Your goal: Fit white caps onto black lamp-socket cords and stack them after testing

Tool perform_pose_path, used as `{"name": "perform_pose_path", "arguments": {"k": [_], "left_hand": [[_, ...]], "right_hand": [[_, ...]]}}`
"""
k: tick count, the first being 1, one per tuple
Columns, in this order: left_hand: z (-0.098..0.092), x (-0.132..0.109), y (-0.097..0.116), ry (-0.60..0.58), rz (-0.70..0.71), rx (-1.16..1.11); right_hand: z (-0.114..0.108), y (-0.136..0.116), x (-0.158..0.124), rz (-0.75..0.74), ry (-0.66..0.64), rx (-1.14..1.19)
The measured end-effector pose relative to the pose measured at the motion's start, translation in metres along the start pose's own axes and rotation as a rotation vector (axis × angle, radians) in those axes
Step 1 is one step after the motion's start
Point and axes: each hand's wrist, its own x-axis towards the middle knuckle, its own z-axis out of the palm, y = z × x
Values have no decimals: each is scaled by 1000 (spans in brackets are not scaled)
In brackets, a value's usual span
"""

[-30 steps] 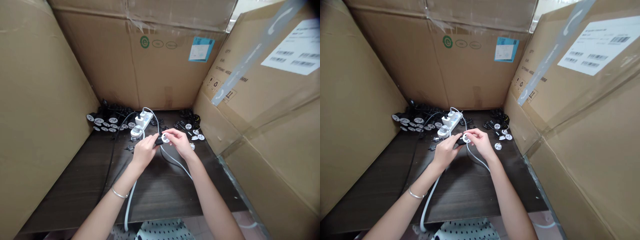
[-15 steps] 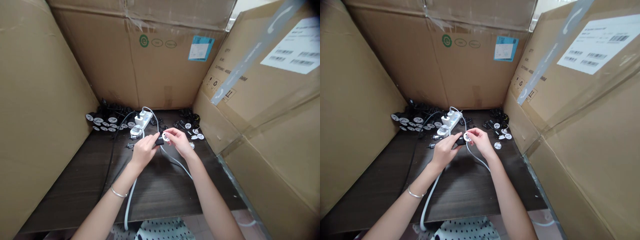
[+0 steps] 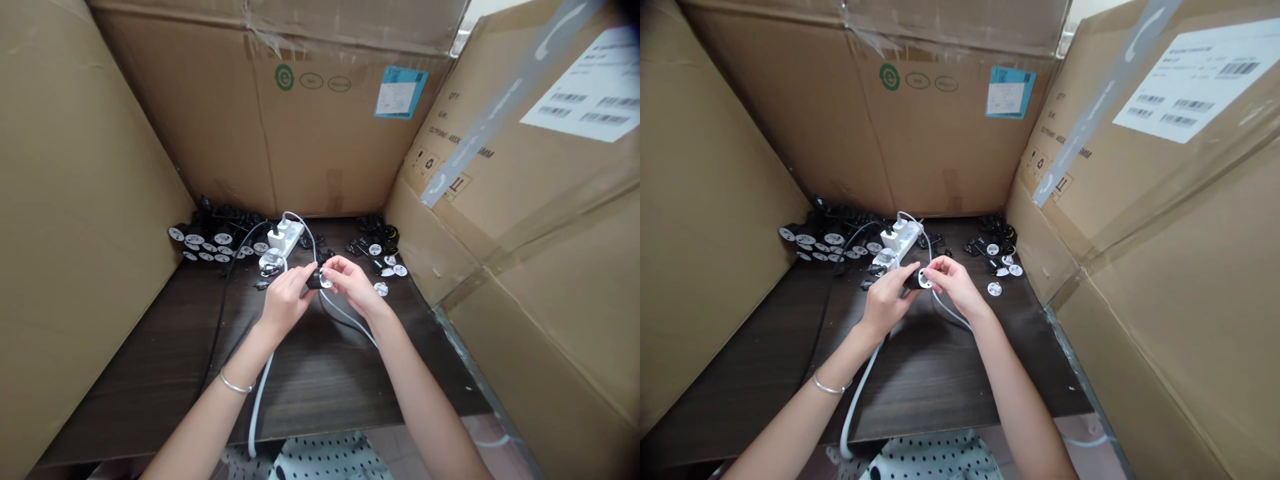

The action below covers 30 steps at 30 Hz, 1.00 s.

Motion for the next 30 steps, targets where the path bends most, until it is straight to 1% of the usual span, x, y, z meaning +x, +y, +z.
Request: {"name": "perform_pose_path", "arguments": {"k": [4,7,12,14,17,19,21,24,30], "left_hand": [[-2,0,1,-13,-29,-63],[-3,0,1,-30,-57,-96],[0,-1,1,-70,-93,-158],[0,0,4,-107,-161,-228],[-4,3,9,-195,-286,-393],[-6,4,11,-218,-326,-471],[-7,5,12,-204,-356,-493],[-6,3,12,-177,-391,-474],[-4,1,12,-112,-337,-359]], "right_hand": [[6,1,-2,137,-40,158],[9,3,-2,183,-73,173],[11,6,-1,106,-39,62],[12,6,-1,75,-25,19],[14,6,-1,-3,-18,-25],[15,7,-1,-57,-9,-58],[17,9,-1,-90,17,-89],[21,11,-1,-97,52,-115],[21,9,-1,-106,62,-72]]}}
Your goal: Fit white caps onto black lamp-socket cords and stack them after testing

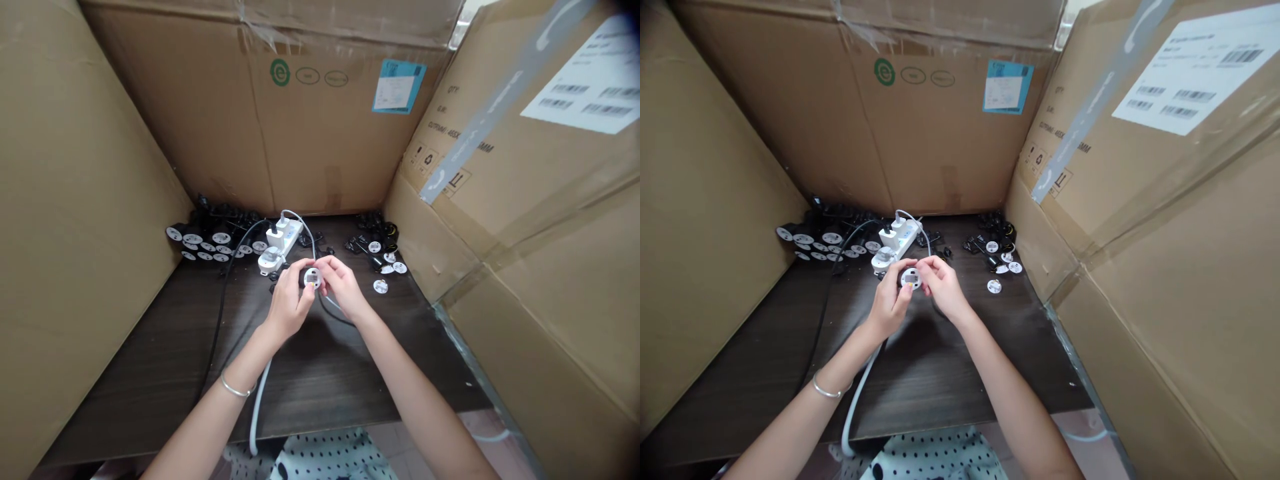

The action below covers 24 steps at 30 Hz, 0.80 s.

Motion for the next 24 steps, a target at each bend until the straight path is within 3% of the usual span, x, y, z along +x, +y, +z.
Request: {"name": "perform_pose_path", "arguments": {"k": [11,24], "left_hand": [[-4,0,3,59,88,35],[-2,-1,5,97,112,44]], "right_hand": [[-6,-5,-2,162,-160,127],[-4,0,-2,196,-208,174]]}}
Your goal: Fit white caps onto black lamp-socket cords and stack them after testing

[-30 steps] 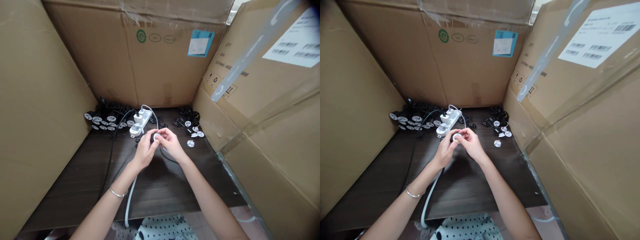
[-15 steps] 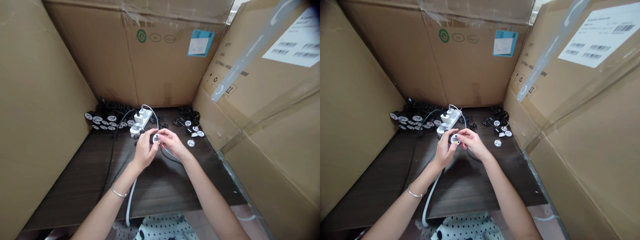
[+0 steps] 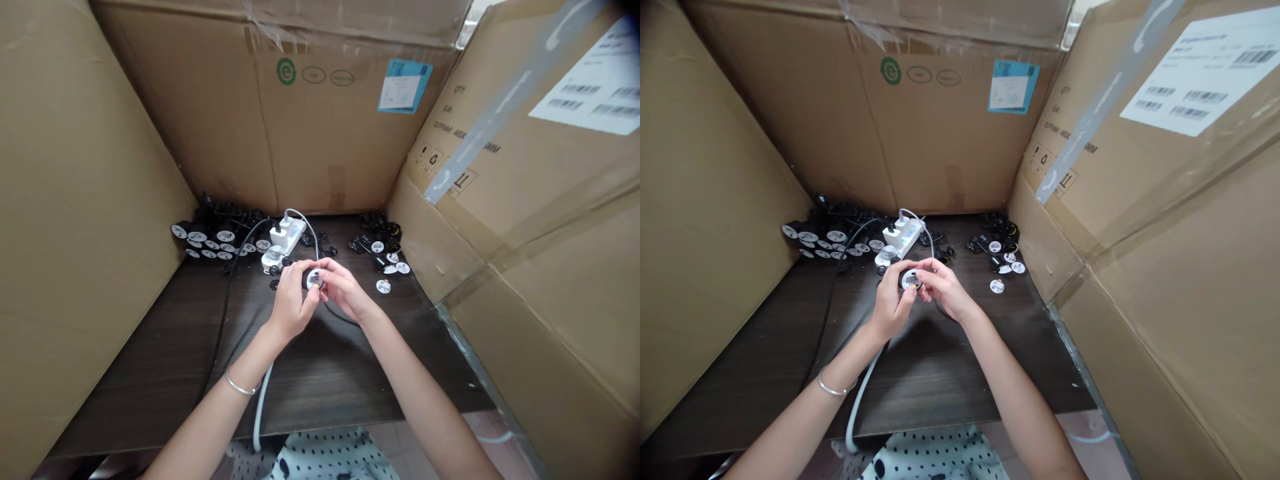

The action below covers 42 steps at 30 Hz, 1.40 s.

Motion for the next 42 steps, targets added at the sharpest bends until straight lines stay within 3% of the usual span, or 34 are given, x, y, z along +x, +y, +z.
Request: {"name": "perform_pose_path", "arguments": {"k": [10,18,32,42], "left_hand": [[-2,0,0,-13,71,70],[3,-5,1,-90,-16,-86],[2,-3,1,3,-66,-106],[5,-6,-4,-35,-49,-85]], "right_hand": [[0,-2,-2,-11,-2,-25],[4,-6,-4,-69,72,-27],[10,-6,-4,-112,50,-52],[15,2,-3,-222,122,-145]]}}
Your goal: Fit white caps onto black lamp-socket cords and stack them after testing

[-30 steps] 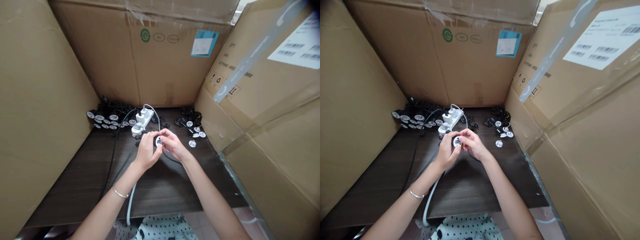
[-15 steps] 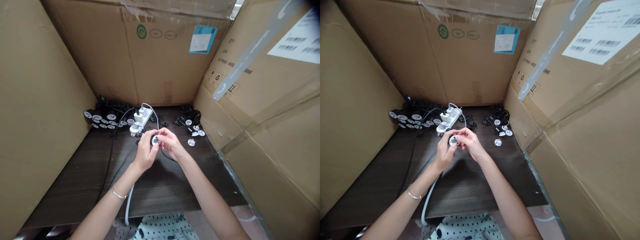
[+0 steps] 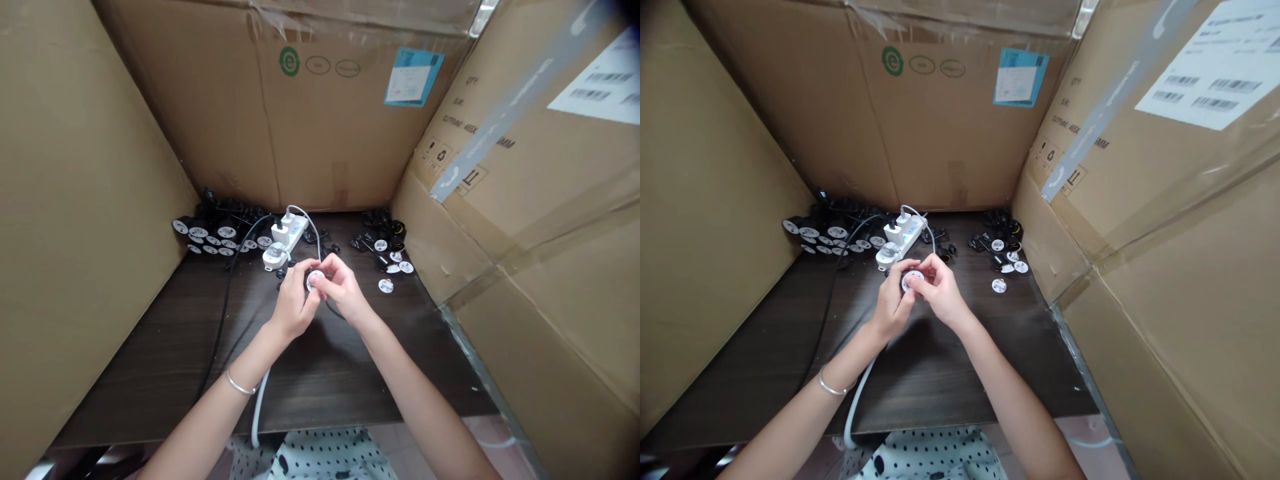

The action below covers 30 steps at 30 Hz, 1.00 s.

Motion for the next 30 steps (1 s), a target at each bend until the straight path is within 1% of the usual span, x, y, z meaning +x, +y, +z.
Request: {"name": "perform_pose_path", "arguments": {"k": [4,6,9,11,14,18,21,23,26,28,30], "left_hand": [[-1,2,3,-44,-29,-81],[-3,4,4,-50,-54,-136],[-8,8,6,-4,-80,-187],[-10,9,6,41,-72,-193],[-11,8,5,75,-18,-159],[-9,4,3,84,50,-74],[-9,3,2,108,86,7],[-10,4,4,151,130,70],[-11,5,7,220,207,151],[-11,5,9,229,225,175],[-10,5,9,216,207,175]], "right_hand": [[0,1,0,40,48,23],[-2,-1,0,63,34,60],[-4,-6,0,77,-29,109],[-5,-9,-1,70,-57,100],[-4,-12,-3,63,-60,24],[-1,-11,-4,30,-77,-61],[2,-7,-6,6,-110,-77],[5,-5,-8,-1,-127,-64],[10,-2,-11,-46,-84,-57],[12,0,-12,-75,-38,-72],[13,4,-11,-90,10,-86]]}}
